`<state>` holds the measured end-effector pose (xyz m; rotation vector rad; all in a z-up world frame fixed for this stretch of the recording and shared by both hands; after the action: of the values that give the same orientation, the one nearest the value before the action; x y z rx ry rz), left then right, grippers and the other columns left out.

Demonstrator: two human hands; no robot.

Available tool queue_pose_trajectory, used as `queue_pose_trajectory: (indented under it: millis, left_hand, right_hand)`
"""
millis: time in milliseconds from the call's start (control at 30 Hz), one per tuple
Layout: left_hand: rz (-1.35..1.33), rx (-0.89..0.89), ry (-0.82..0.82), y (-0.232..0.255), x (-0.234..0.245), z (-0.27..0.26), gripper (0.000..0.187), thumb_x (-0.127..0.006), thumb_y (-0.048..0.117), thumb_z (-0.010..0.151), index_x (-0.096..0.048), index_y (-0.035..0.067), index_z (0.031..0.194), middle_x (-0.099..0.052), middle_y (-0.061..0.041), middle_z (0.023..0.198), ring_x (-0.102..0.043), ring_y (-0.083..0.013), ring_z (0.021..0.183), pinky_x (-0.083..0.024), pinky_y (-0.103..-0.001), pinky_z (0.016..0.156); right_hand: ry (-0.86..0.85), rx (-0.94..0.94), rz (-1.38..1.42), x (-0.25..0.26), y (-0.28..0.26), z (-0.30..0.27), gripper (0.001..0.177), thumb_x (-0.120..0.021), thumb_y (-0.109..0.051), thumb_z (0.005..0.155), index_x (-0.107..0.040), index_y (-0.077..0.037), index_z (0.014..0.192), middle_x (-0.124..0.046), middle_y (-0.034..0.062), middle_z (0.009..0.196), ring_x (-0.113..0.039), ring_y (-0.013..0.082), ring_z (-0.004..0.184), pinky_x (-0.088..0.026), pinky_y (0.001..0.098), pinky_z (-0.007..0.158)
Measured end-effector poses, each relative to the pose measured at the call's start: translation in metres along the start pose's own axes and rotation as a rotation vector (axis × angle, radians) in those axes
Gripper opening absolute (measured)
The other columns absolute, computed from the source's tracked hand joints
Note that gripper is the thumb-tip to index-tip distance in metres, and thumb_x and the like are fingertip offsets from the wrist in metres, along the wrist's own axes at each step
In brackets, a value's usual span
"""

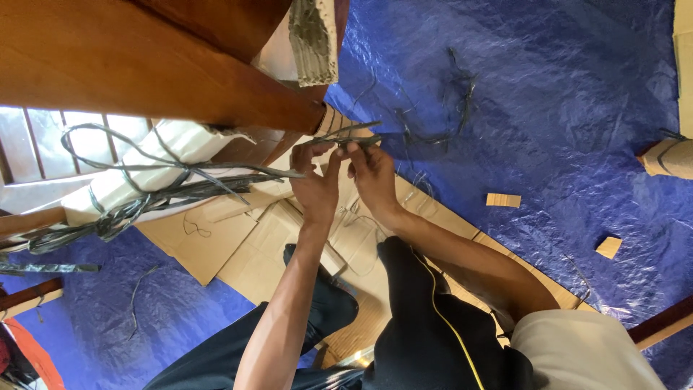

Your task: Packing and securing wooden chair legs with cardboard and plastic ties.

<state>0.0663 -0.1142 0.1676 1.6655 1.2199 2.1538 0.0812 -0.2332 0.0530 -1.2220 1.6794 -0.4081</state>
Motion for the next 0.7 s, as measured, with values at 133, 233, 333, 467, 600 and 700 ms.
queue_pose_trajectory:
  millis: [133,233,333,467,600,700]
  left_hand:
    - [0.250,-0.337,0.034,0.039,0.004,-0.009,0.012,-0.076,0.014,0.093,-0.073,0.009,0.104,-0.072,-0.005,0.102,-0.065,-0.0259,0.095,-0.049,-0.042,0.082]
    - [0.276,-0.313,0.023,0.033,0.001,-0.009,0.007,-0.073,0.012,0.095,-0.072,0.009,0.101,-0.072,-0.006,0.097,-0.065,-0.0270,0.092,-0.048,-0.044,0.080]
    - [0.162,-0.190,0.028,0.008,0.002,-0.001,0.008,-0.069,0.012,0.100,-0.067,0.004,0.100,-0.069,-0.010,0.095,-0.065,-0.0289,0.089,-0.048,-0.044,0.078]
    - [0.020,-0.092,0.059,-0.005,0.002,0.002,0.015,-0.065,0.014,0.103,-0.063,-0.001,0.104,-0.066,-0.016,0.104,-0.064,-0.0289,0.087,-0.050,-0.037,0.063]
    - [-0.192,-0.080,-0.001,-0.022,0.009,-0.008,0.014,-0.066,0.013,0.105,-0.065,0.000,0.109,-0.067,-0.013,0.102,-0.064,-0.0238,0.086,-0.052,-0.036,0.070]
    - [-0.137,-0.099,-0.058,-0.045,0.014,-0.028,0.023,-0.064,0.012,0.101,-0.064,0.000,0.121,-0.062,-0.014,0.114,-0.065,-0.0206,0.097,-0.058,-0.034,0.073]
  right_hand:
    - [-0.058,0.137,-0.106,-0.006,-0.016,0.003,0.031,-0.058,-0.023,0.108,-0.072,0.001,0.094,-0.069,0.0031,0.078,-0.054,0.0069,0.062,-0.043,0.0241,0.054]
    - [-0.062,0.156,-0.210,-0.003,-0.021,0.004,0.030,-0.057,-0.022,0.107,-0.073,0.000,0.095,-0.073,0.0042,0.081,-0.056,0.0075,0.060,-0.046,0.0247,0.053]
    - [-0.033,0.136,-0.280,0.007,-0.016,0.018,0.027,-0.056,-0.020,0.105,-0.072,0.000,0.097,-0.075,0.0061,0.081,-0.057,0.0085,0.057,-0.046,0.0255,0.051]
    - [-0.044,0.178,-0.143,0.028,0.006,0.037,0.019,-0.056,-0.016,0.104,-0.066,0.000,0.103,-0.074,0.0083,0.086,-0.062,0.0093,0.064,-0.049,0.0263,0.054]
    - [0.031,0.230,-0.156,0.096,0.020,0.060,0.016,-0.056,-0.016,0.107,-0.064,-0.002,0.105,-0.072,0.0070,0.088,-0.064,0.0092,0.066,-0.051,0.0262,0.055]
    - [0.336,0.371,-0.622,0.177,0.001,0.078,0.017,-0.056,-0.013,0.112,-0.068,-0.006,0.103,-0.069,0.0081,0.082,-0.059,0.0120,0.065,-0.048,0.0294,0.056]
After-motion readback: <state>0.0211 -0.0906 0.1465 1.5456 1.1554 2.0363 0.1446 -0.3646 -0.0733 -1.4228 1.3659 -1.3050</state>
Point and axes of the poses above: each hand's wrist, its own z-axis towards the middle knuckle, its own x-axis out of the back of the hand, y = z × x, the point moved 10 cm from there along z, towards the middle knuckle
